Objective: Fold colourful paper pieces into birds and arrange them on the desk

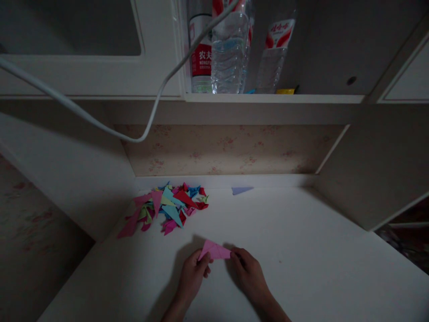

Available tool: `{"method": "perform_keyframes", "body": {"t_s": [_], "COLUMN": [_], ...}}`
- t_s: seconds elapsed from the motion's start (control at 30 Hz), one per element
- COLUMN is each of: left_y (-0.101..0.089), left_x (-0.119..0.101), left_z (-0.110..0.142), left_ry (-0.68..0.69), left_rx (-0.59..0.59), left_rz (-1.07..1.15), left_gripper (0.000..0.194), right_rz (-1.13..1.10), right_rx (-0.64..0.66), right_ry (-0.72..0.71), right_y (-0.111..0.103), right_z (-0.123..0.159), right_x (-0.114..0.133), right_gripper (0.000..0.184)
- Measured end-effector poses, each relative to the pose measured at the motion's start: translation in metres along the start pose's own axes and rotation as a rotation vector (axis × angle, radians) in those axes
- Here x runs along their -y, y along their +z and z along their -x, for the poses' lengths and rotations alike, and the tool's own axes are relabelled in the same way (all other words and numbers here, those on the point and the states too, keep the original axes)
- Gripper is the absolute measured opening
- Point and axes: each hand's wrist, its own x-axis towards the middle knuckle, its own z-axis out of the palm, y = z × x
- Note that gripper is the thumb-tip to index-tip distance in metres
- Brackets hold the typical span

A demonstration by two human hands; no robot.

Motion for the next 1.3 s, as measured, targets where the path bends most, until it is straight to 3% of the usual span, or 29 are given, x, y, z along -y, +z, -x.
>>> {"method": "perform_keyframes", "body": {"t_s": [1.3], "left_y": [0.0007], "left_x": [-0.0005], "left_z": [0.0010], "left_ry": [0.007], "left_rx": [-0.006], "left_rz": [-0.023], "left_gripper": [0.043], "right_rz": [-0.013], "right_rx": [0.014], "right_ry": [0.007], "right_y": [0.0004], "right_z": [-0.0002], "right_x": [0.0009], "right_gripper": [0.029]}}
